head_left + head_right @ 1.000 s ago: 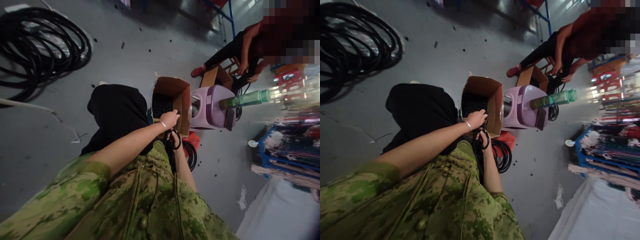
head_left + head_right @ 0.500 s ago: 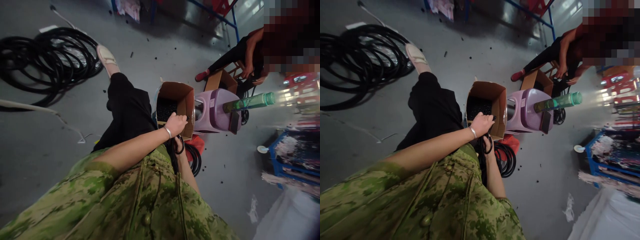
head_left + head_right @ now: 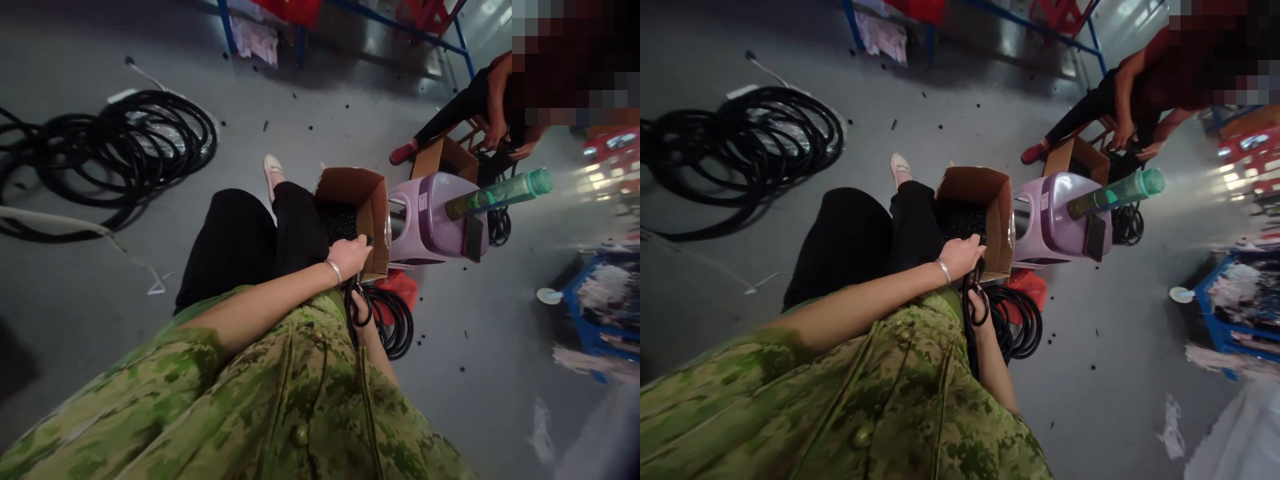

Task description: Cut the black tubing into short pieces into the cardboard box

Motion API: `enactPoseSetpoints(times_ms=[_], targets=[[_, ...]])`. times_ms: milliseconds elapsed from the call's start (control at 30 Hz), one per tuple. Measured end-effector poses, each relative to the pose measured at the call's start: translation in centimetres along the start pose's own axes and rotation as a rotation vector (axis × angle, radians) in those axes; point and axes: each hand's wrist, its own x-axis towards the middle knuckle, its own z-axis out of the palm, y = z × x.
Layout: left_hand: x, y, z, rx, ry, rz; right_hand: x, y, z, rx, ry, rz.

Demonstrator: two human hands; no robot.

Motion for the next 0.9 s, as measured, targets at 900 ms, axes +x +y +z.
enactPoseSetpoints(times_ms=[900], targets=[[0.0, 0.1, -0.3, -0.226, -0.080, -0.166, -2.4, -1.7, -0.5, -0.123, 0.067, 0.076]])
